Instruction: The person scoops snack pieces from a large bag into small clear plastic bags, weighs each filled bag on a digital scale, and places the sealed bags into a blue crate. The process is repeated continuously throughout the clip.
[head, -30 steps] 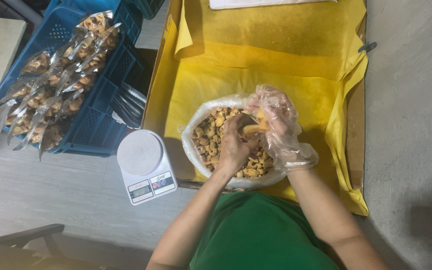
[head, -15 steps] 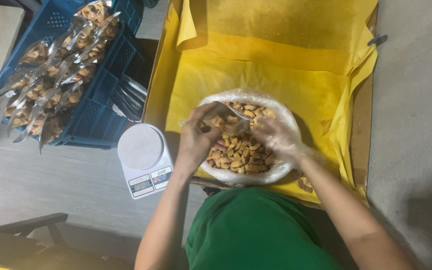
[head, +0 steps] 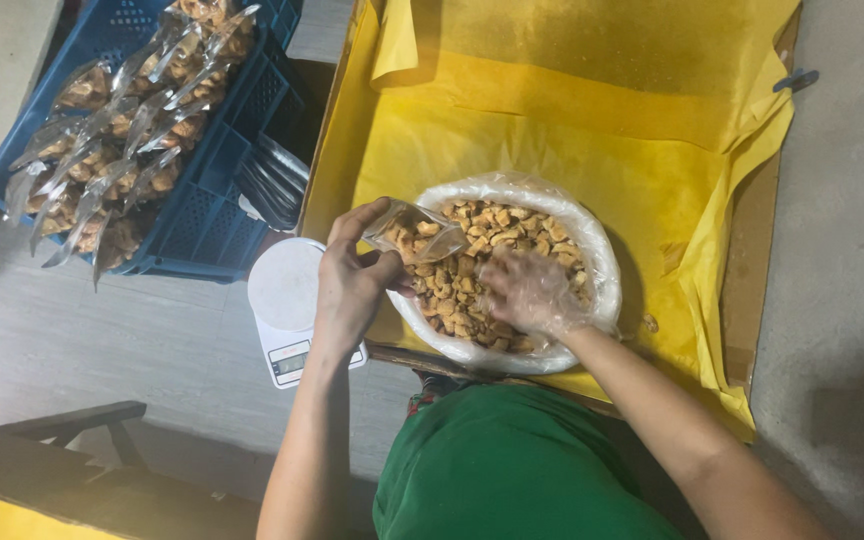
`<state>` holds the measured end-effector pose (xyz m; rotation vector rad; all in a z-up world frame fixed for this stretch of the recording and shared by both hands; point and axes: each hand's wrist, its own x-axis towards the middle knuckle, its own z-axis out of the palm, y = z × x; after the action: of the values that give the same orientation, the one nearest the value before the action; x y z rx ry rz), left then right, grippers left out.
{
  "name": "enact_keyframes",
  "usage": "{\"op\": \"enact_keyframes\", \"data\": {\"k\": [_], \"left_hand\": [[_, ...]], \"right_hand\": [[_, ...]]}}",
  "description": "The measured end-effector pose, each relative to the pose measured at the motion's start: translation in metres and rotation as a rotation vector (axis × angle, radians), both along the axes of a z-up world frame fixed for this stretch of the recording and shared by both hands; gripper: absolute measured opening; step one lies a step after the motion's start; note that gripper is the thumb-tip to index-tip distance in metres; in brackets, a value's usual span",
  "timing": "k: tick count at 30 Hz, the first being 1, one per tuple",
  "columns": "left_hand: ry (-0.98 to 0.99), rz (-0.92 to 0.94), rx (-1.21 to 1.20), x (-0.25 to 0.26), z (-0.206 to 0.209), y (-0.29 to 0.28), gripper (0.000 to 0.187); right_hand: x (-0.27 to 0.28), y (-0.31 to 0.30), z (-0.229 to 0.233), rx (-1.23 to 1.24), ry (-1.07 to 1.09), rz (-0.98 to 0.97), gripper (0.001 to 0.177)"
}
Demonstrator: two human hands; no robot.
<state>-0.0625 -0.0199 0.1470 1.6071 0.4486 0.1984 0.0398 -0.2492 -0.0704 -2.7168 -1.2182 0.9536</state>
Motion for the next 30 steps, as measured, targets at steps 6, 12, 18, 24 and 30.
{"op": "enact_keyframes", "data": {"k": [6,12,18,24,30], "left_hand": [[-0.005,0.019,0.078,-0.006,0.023,0.014,0.059],[-0.012,0.036,0.1,-0.008,0.029,0.021,0.06],[-0.046,0.032,0.029,-0.007,0.012,0.019,0.058],[-0.029,0.007,0.036,-0.004,0.004,0.02,0.058],[-0.017,0.012,0.022,-0.009,0.003,0.015,0.061]], "right_hand": [[0.057,0.067,-0.02,0.328,-0.62,0.056,0.086],[0.026,0.084,0.038,-0.201,-0.139,0.096,0.099],[0.007,0.081,0.073,-0.307,-0.056,0.055,0.091],[-0.002,0.075,0.058,-0.129,-0.035,0.105,0.068],[-0.013,0.064,0.014,-0.039,-0.153,0.119,0.061]]}}
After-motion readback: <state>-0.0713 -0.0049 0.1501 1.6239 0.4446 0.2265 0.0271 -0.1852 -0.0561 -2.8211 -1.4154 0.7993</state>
